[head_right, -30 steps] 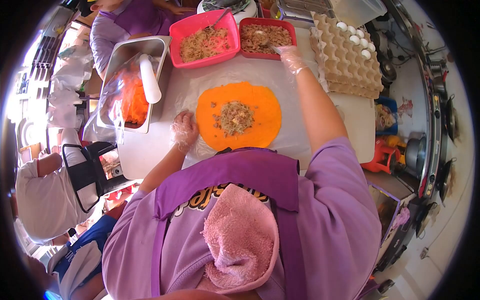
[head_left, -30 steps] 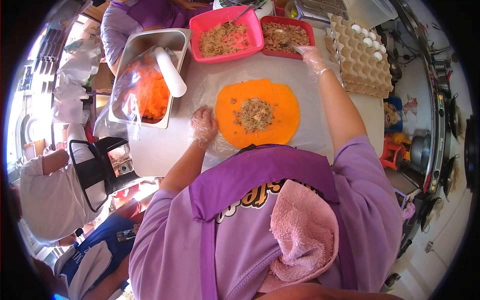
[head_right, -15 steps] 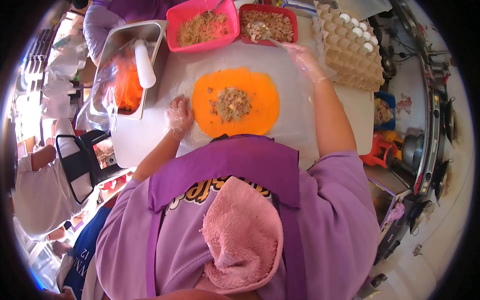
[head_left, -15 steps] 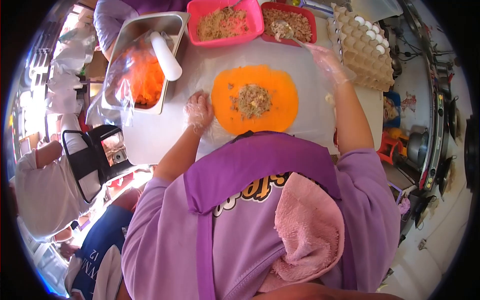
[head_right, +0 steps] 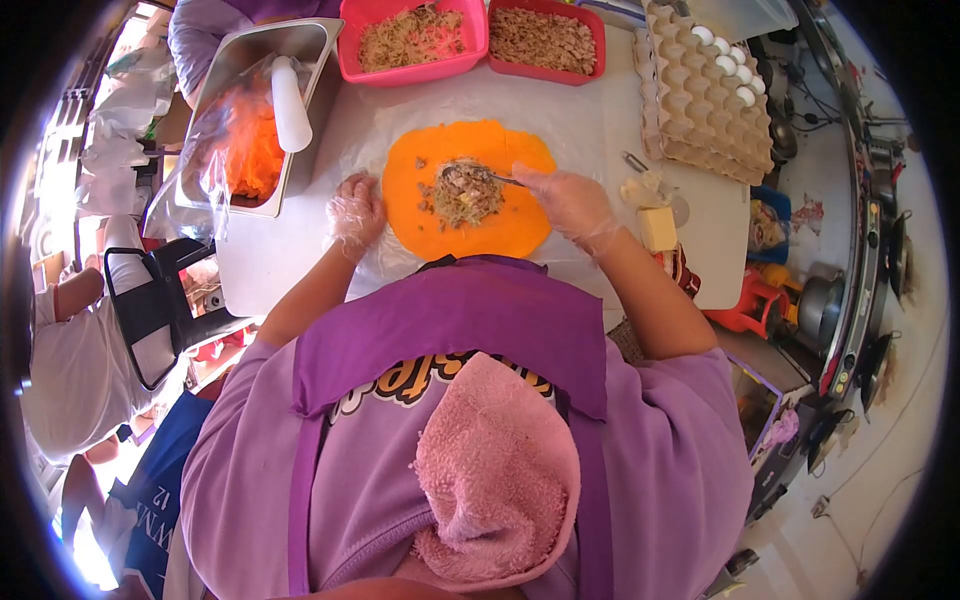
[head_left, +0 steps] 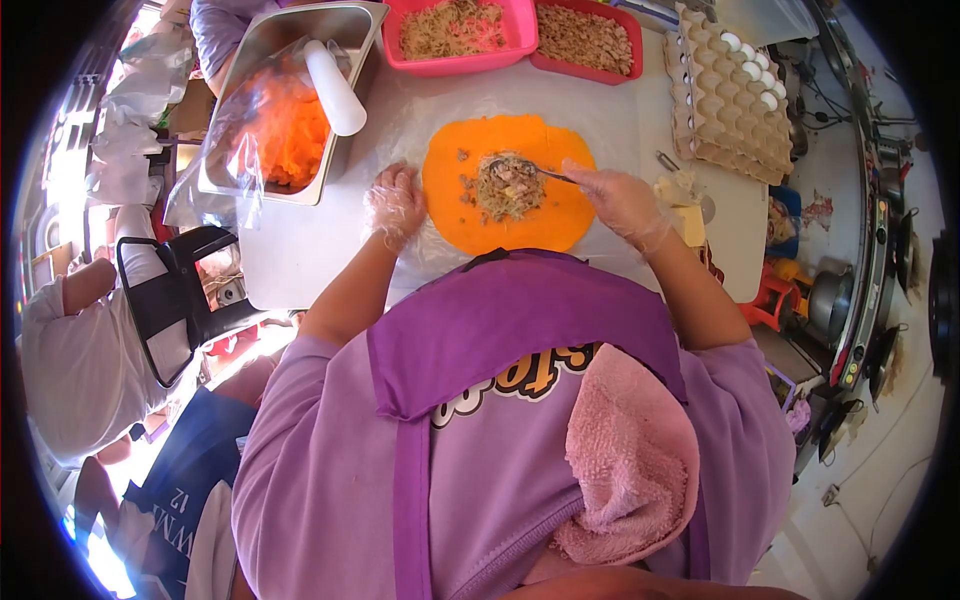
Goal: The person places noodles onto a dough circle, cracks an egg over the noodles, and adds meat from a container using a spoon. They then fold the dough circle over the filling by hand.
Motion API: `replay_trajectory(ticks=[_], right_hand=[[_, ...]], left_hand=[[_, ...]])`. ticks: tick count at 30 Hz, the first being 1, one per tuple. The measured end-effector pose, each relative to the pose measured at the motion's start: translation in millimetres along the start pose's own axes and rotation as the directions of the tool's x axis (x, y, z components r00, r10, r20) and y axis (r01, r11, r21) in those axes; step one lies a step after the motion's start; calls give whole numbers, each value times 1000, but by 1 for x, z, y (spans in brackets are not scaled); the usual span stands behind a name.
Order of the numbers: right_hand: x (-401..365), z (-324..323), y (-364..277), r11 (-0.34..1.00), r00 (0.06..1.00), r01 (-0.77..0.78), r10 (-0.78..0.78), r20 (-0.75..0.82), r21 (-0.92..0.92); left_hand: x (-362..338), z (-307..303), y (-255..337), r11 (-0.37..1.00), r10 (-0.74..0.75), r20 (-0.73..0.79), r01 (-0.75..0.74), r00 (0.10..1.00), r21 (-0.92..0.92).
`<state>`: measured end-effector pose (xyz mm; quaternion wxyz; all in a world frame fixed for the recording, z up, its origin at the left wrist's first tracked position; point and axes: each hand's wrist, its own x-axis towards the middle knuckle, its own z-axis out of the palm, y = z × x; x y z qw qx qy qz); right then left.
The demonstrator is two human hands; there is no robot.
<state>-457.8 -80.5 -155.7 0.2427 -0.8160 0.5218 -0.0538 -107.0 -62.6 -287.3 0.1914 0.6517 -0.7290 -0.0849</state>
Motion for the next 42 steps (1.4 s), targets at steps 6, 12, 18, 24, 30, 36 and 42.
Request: replay_trajectory(ticks=[6, 12, 18, 24, 30, 36, 42], right_hand=[[-10, -13, -12, 931, 978, 181, -204, -41, -318], [-14, -20, -16, 929, 964, 219, -253, -80, -297], [-7, 5, 21, 970, 941, 233, -206, -269, 70], [28, -27, 70, 581, 933, -233, 359, 11, 780], [91, -44, 134, 677, 842, -416, 539, -24, 608], [74, -63, 83, 811, 851, -453, 270, -451, -371], [67, 4, 23, 985, 943, 147, -112, -313, 92]], left_hand=[[-2, 5, -3, 1000, -14, -7, 14, 1000, -22], [-2, 4, -2, 998, -43, 17, 44, 999, -41], [-7, 15, -8, 999, -27, -26, 26, 999, -35], [-5, 8, -3, 999, -16, -35, 15, 999, -30], [-3, 6, -2, 999, -36, -19, 36, 999, -22], [6, -5, -20, 718, -187, 174, 256, 967, -648], [12, -49, 37, 922, 323, 310, -224, 894, -316]])
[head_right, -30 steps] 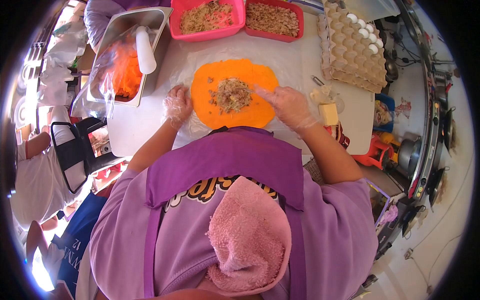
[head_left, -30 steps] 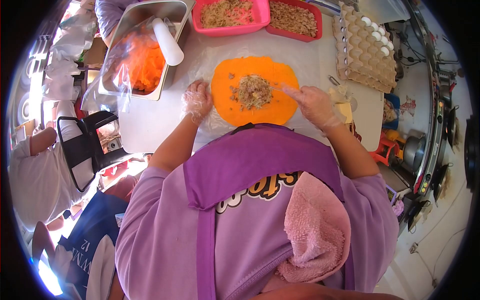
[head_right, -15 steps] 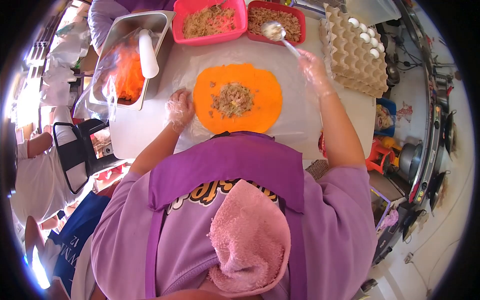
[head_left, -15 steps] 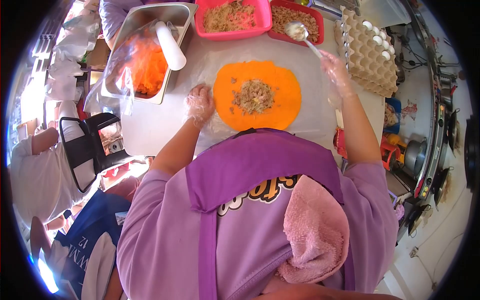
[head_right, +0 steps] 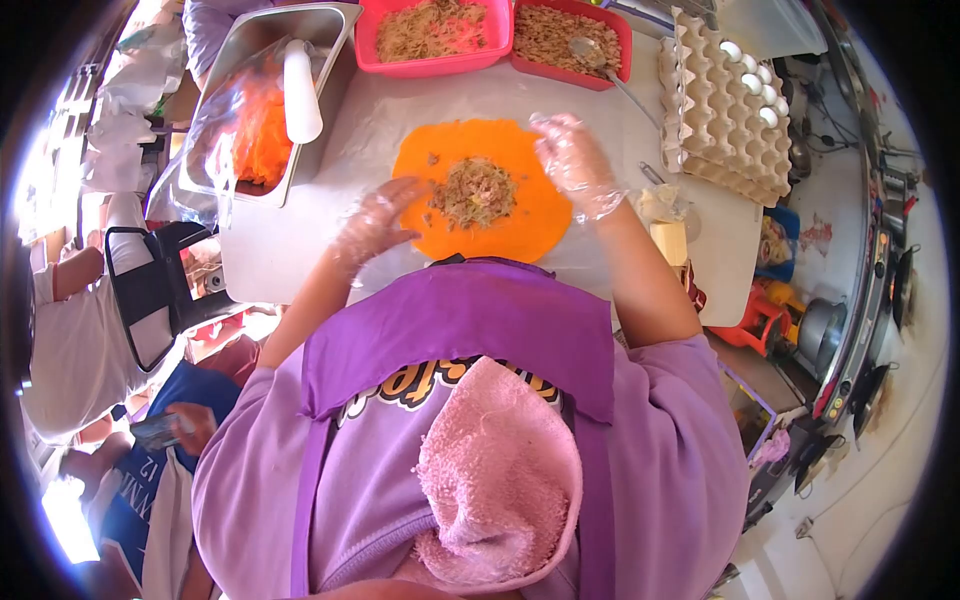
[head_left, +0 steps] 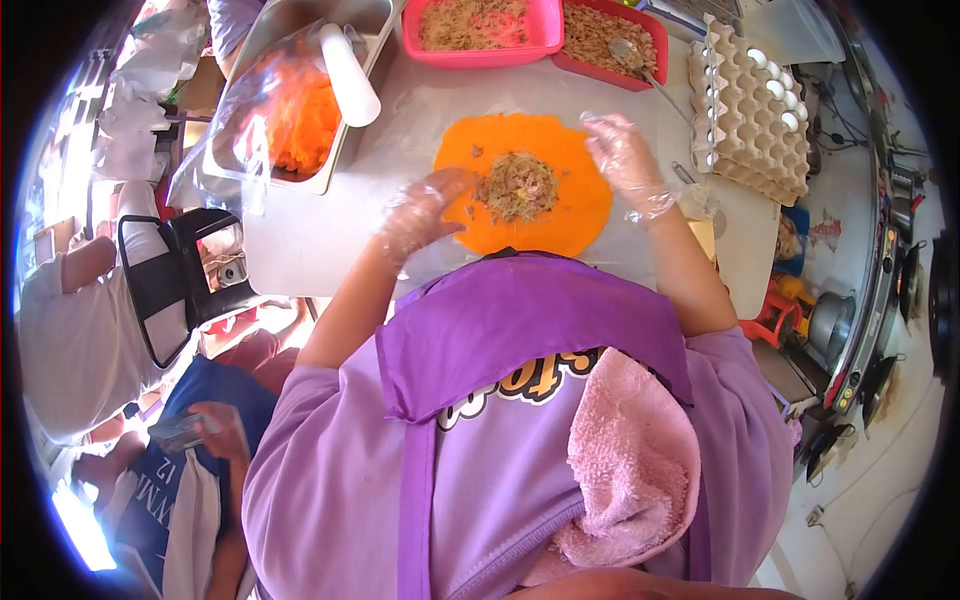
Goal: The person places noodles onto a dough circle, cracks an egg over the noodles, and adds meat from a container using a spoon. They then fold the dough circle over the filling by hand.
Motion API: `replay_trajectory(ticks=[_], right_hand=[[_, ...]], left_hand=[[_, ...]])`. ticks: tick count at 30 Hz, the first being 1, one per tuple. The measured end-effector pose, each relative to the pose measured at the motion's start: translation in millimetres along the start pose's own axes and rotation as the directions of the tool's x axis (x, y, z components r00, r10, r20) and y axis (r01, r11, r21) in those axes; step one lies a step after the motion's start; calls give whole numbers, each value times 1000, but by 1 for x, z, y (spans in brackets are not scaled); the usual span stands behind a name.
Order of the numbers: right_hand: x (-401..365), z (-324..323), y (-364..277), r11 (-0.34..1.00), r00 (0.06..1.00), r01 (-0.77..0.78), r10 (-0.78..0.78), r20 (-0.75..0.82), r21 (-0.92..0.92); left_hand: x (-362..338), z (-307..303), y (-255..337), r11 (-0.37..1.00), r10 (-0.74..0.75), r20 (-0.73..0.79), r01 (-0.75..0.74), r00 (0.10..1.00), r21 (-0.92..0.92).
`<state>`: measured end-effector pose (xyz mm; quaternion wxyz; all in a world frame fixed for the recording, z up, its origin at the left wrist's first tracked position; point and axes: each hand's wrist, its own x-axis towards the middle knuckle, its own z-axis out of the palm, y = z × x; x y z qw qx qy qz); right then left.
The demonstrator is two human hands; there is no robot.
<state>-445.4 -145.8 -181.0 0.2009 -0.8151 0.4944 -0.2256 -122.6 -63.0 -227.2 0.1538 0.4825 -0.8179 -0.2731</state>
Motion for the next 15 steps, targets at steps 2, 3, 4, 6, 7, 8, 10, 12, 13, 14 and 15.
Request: replay_trajectory(ticks=[2, 3, 4, 6, 7, 8, 10, 12, 13, 14, 15], right_hand=[[-1, 8, -14, 999, 998, -39, 39, 52, -14], [-1, 11, -18, 996, 992, -81, 84, 99, -34], [-1, 12, -20, 996, 991, -83, 86, 100, -30], [-3, 14, -20, 994, 987, -112, 113, 112, -15], [-4, 14, -19, 991, 984, -134, 133, 120, -1], [-5, 12, -18, 991, 984, -137, 136, 119, -3], [-9, 10, -13, 986, 976, -166, 160, 149, 30], [-15, 12, -5, 986, 978, -162, 155, 138, 43], [-18, 14, -1, 986, 980, -155, 147, 131, 57], [-21, 15, 4, 986, 980, -158, 149, 130, 57], [-22, 16, 5, 990, 986, -128, 120, 119, 64]], left_hand=[[10, 7, 10, 999, 38, 145, -38, 989, -1], [18, 11, 12, 999, 40, 167, -40, 985, -1], [23, 14, 11, 999, 43, 189, -43, 981, -3], [30, 22, 3, 998, 46, 192, -37, 980, -49], [32, 26, 0, 995, 49, 189, -33, 981, -89], [33, 30, -4, 995, 53, 190, -36, 980, -90], [34, 31, -6, 985, 97, 120, -78, 988, -152], [34, 31, 0, 989, 54, 137, -34, 989, -144], [33, 29, 6, 991, 6, 153, 15, 988, -136], [31, 33, 9, 990, 7, 155, 14, 988, -137], [27, 39, 10, 997, -4, 78, 9, 997, -72]])
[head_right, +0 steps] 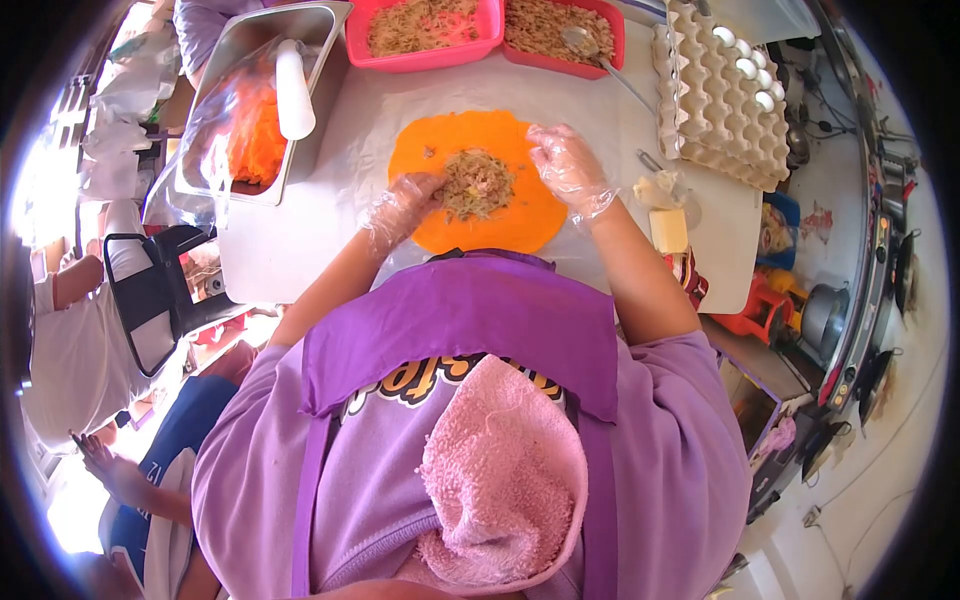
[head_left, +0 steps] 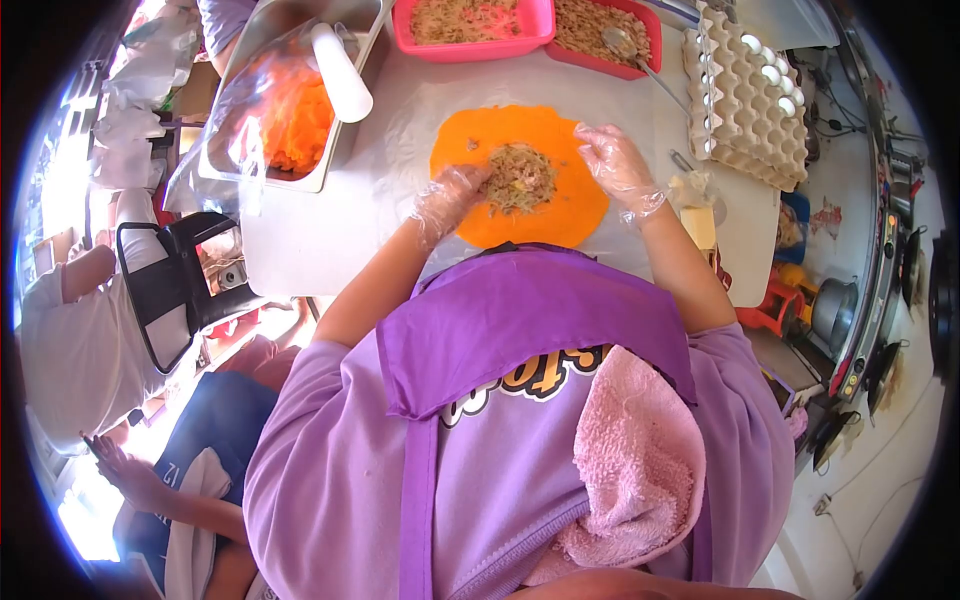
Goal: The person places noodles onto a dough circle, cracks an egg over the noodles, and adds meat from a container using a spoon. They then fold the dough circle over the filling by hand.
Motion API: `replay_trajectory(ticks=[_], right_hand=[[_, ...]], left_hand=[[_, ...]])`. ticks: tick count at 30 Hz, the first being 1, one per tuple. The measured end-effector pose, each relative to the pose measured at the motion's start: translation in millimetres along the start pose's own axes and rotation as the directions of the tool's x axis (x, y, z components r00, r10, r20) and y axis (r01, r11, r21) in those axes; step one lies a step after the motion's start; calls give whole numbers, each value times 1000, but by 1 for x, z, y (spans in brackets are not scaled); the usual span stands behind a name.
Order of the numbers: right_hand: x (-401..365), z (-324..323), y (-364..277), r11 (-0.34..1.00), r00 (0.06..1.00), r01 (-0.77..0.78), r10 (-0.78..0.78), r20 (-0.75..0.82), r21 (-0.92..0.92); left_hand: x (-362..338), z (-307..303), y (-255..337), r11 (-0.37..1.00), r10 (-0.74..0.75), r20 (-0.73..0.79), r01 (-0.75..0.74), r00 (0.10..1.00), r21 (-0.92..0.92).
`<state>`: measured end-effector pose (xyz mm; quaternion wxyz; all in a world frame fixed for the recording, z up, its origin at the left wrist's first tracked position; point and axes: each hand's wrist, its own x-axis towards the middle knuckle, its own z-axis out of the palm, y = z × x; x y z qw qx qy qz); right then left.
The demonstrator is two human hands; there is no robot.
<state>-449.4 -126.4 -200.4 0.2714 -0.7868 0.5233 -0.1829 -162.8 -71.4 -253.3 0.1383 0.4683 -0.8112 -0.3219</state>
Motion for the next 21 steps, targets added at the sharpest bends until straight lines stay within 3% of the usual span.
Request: replay_trajectory(ticks=[1, 5, 7, 8, 10, 11, 13, 14, 16, 20, 21], right_hand=[[-1, 1, 2, 1000, 999, 31, -31, -10, 3], [-2, 5, 6, 1000, 1000, 14, -14, 24, 1], [-3, 7, 7, 997, 997, 77, -77, 26, 5], [-4, 6, 7, 997, 997, 75, -75, 25, 5], [-4, 3, 2, 1000, 997, 16, -18, 74, 24], [-4, 2, 1, 1000, 997, 15, -17, 74, 24], [-5, 1, -1, 999, 996, 30, -32, 86, 23], [-5, 3, 0, 999, 996, 31, -33, 87, 24], [-6, 9, 4, 997, 996, 5, -12, 84, 77], [-8, 16, 15, 996, 997, 2, -9, 77, 94], [-10, 23, 23, 995, 997, -5, -2, 71, 96]], left_hand=[[-2, 6, -1, 998, 0, -79, 5, 997, 65], [-2, 13, -5, 1000, 22, -148, -22, 989, 4], [-1, 1, 13, 926, -312, -129, 272, 941, -260], [-1, -2, 19, 927, -311, -128, 271, 942, -261], [1, -7, 27, 842, -371, -192, 242, 909, -483], [4, -6, 31, 842, -370, -191, 241, 909, -483], [10, -4, 37, 856, -231, -142, 131, 963, -501], [10, 0, 36, 856, -231, -142, 132, 962, -501], [11, 13, 29, 936, 9, -265, -102, 964, -337], [11, 21, 16, 959, 14, -169, -62, 986, -278], [11, 18, 16, 981, 88, -180, -117, 980, -156]])
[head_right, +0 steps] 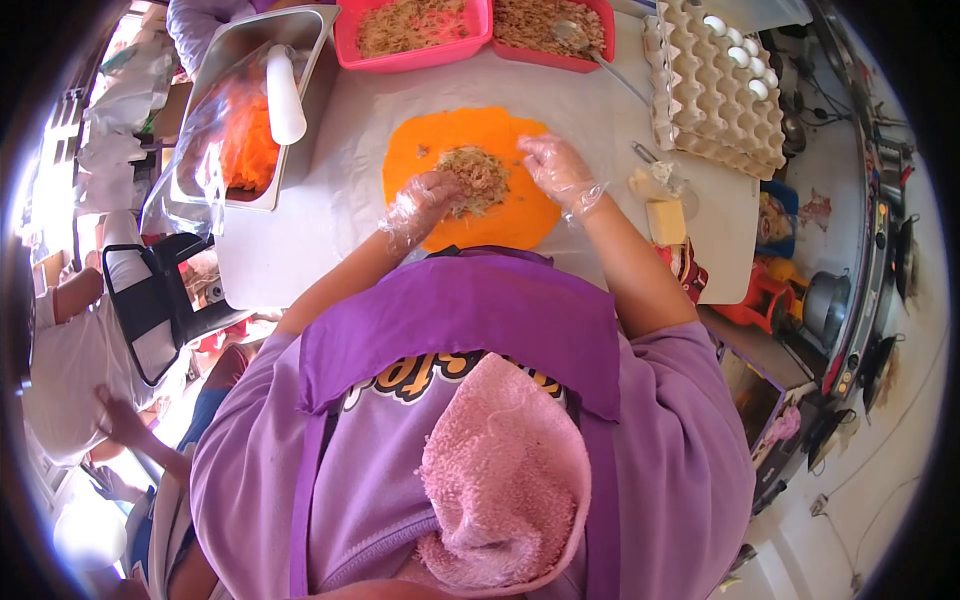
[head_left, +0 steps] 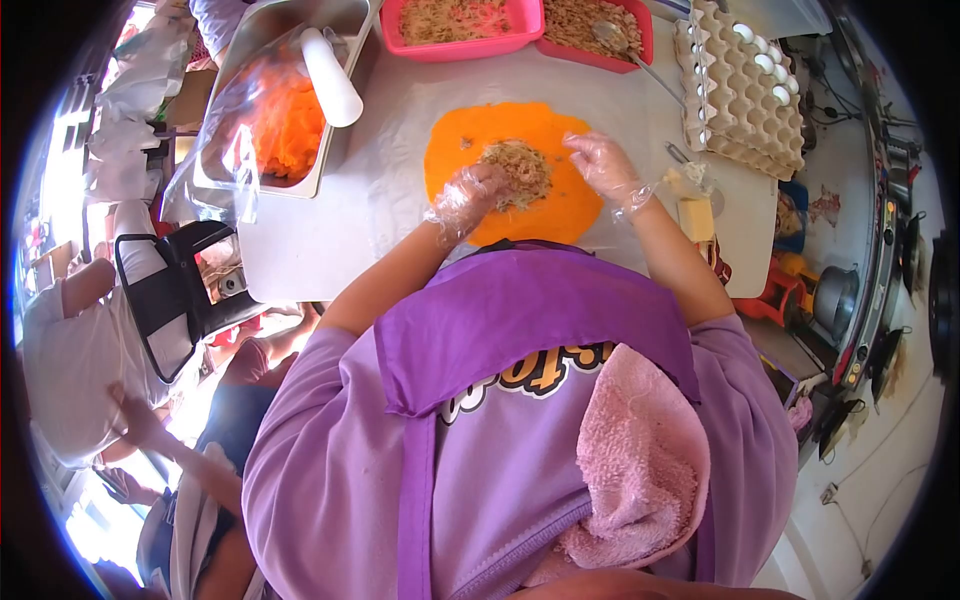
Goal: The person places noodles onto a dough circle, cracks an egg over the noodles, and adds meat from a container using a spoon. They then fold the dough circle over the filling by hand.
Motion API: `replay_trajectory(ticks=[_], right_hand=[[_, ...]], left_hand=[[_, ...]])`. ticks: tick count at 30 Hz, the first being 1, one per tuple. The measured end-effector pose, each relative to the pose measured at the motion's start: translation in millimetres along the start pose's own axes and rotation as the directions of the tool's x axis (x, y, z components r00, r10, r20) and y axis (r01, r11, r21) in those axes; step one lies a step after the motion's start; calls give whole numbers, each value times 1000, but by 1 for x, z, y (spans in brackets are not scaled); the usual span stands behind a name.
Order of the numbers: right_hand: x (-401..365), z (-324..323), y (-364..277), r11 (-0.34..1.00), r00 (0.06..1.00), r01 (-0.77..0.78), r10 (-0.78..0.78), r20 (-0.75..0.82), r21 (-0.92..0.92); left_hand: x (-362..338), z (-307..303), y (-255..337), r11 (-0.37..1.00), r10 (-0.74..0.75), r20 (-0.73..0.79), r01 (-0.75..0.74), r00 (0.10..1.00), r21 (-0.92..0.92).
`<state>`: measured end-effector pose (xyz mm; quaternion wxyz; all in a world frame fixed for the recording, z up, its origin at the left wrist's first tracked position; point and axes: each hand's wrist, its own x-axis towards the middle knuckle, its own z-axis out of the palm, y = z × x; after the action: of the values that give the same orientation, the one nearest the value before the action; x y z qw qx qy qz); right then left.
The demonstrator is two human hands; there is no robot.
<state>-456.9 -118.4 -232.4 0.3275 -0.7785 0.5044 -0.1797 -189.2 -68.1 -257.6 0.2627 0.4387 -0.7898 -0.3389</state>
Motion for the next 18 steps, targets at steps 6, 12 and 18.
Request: replay_trajectory(ticks=[6, 12, 18], right_hand=[[-11, 36, 8, 990, 991, 60, -73, -110, -124], [-7, 49, 10, 976, 989, 34, -64, -131, -214], [4, 41, 14, 983, 997, 19, -31, -66, -181]], left_hand=[[-3, -21, 20, 973, 201, -188, -174, 961, 149], [7, -9, -42, 990, -9, -364, 60, 931, 128], [22, -16, -55, 981, -182, -119, 189, 976, 48]])
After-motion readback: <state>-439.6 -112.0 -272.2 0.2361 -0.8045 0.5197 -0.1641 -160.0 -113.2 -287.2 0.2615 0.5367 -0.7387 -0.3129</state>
